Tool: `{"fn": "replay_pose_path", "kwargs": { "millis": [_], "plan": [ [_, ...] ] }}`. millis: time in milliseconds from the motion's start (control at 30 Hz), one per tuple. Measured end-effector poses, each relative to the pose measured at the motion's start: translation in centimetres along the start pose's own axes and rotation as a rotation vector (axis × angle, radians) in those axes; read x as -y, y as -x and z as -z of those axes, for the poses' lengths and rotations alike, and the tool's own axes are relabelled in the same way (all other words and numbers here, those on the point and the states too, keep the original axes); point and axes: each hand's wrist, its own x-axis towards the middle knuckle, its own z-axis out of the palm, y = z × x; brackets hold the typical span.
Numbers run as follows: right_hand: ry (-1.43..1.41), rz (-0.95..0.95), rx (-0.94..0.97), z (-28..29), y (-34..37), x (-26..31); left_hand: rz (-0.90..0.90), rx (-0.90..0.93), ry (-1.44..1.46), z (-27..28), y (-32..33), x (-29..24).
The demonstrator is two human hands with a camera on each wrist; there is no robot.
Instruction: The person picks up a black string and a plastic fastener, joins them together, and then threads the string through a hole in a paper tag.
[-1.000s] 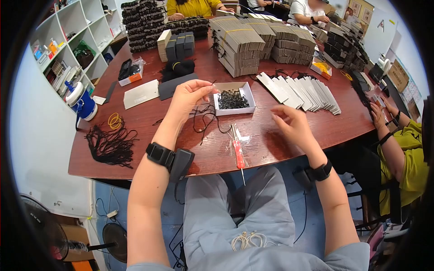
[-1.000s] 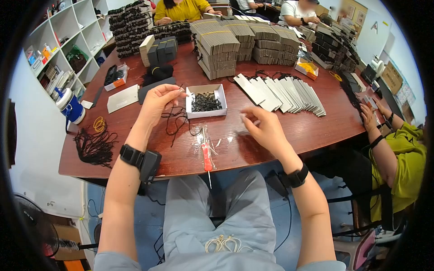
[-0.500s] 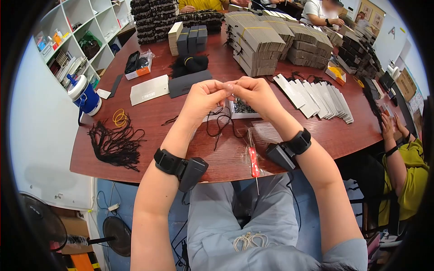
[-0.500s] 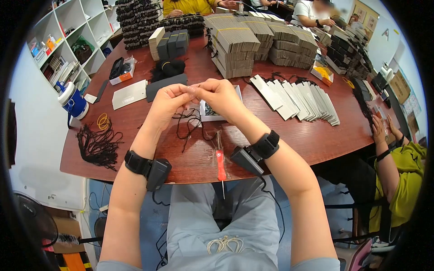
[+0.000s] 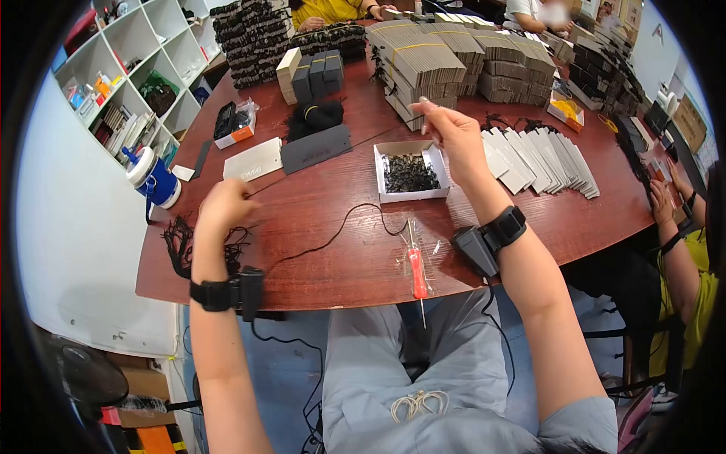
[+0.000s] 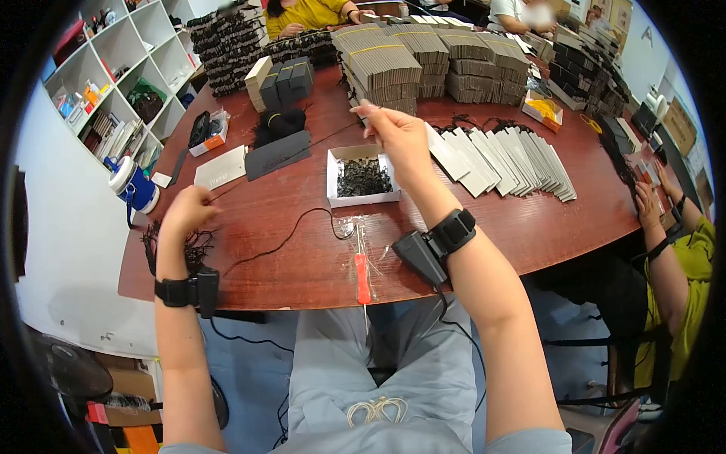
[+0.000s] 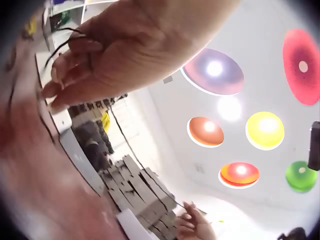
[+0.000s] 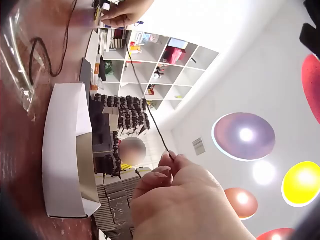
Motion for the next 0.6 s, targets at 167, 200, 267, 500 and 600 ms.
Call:
{"fn": "replay_pose_path", "kwargs": {
  "millis": [167, 200, 267, 500, 600],
  "plan": [
    [0.023, -0.045, 0.153, -1.2, 1.1, 0.6, 0.276, -0.145, -0.501, 2.6, 0.5, 0.4],
    [0.052, -0.026, 0.212, -1.2, 1.2, 0.8, 0.202, -0.219, -0.493, 2.5, 0.7, -0.7],
    [0.096, 0.054, 0.281, -1.4, 1.5, 0.9, -0.156, -0.358, -0.238, 1.6, 0.6, -4.1],
    [0.221, 0.283, 0.331, -1.2, 1.2, 0.2, -0.444, 0.286, 1.397, -4.9, -1.3, -15.7],
    [0.127, 0.140, 0.197, -1.2, 0.9, -0.6, -0.333, 0.278, 1.447, -5.9, -2.2, -15.3]
  ]
}}
